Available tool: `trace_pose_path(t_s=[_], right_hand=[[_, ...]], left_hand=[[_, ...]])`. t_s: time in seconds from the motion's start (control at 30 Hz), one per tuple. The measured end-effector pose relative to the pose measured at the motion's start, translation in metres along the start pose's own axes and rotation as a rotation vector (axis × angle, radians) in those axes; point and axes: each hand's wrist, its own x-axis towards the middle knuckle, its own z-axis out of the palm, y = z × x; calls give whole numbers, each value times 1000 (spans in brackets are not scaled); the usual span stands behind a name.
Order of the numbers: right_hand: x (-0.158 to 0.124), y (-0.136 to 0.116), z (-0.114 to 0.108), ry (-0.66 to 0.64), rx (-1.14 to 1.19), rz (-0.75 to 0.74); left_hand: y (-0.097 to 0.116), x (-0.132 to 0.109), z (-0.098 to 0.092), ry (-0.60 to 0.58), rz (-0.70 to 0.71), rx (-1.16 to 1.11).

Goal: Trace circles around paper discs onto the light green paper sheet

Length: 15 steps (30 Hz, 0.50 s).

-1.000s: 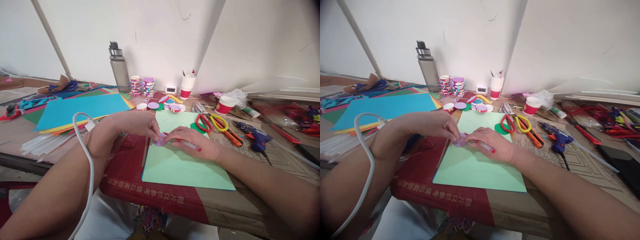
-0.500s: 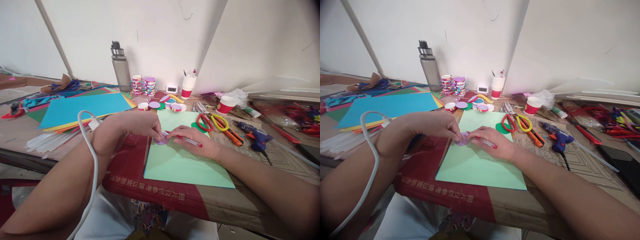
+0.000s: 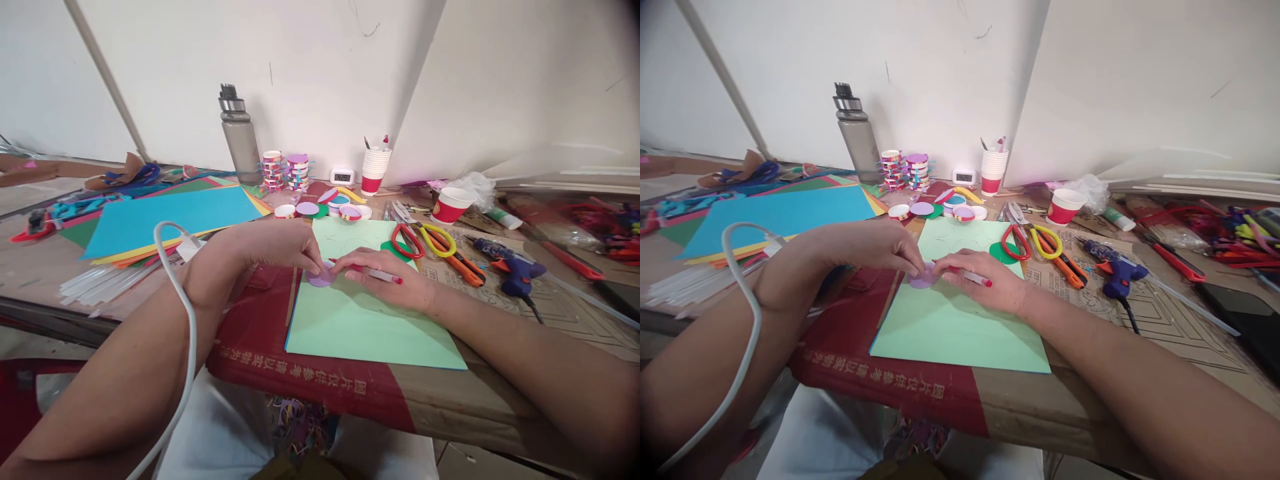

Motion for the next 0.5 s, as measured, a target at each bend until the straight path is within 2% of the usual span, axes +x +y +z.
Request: trace_pose_path(t_s=[0.17,0.5], right_hand=[[0,0,0,19,-11,-1],[0,-1,-1,19,14,14]], left_hand=[[0,0,1,33,23,5],[0,0,3,12,-20,37]])
